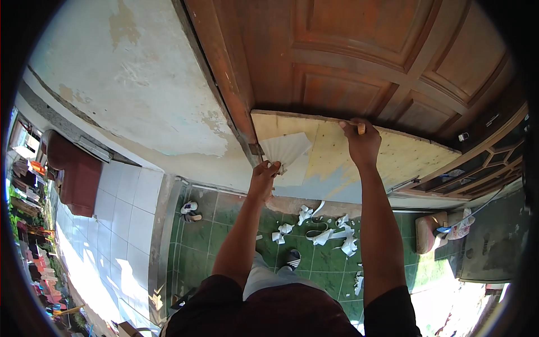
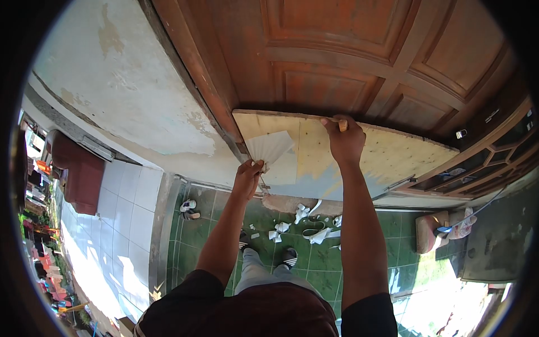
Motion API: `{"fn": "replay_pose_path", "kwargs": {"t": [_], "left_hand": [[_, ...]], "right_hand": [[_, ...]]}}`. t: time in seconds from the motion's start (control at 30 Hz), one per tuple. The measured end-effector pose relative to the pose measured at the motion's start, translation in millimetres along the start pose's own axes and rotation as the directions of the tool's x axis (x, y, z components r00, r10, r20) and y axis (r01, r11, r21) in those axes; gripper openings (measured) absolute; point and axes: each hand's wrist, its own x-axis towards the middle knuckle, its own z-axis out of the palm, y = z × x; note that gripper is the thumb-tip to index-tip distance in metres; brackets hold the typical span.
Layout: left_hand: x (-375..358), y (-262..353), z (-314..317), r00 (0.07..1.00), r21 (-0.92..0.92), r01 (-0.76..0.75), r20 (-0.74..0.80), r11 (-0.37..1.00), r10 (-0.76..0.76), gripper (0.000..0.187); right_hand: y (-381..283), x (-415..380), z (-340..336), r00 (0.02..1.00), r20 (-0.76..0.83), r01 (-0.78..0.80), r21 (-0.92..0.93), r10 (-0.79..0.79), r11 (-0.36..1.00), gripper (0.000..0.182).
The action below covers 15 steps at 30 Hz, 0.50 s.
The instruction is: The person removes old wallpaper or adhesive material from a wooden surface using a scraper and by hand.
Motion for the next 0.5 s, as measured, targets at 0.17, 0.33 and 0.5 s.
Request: {"fn": "replay_pose_path", "kwargs": {"t": [0.17, 0.33, 0.5], "left_hand": [[7.0, -9.2, -23.3, 0.999, 0.206, 0.003, 0.047, 0.979, -0.013, 0.033], [6.5, -3.7, -30.4, 0.995, 0.258, 0.023, 0.084, 0.966, -0.046, 0.035], [1.4, -11.1, -35.6, 0.995, 0.269, 0.050, 0.066, 0.962, -0.070, 0.034]], "right_hand": [[-1.9, -2.1, 0.5, 0.999, -0.026, -0.021, 0.003, 0.021, 1.000, 0.044], [4.0, 7.6, 2.4, 0.999, 0.023, -0.037, 0.061, 0.036, 0.997, 0.043], [5.2, 6.1, 0.1, 0.997, 0.056, -0.049, 0.081, 0.044, 0.996, 0.042]]}}
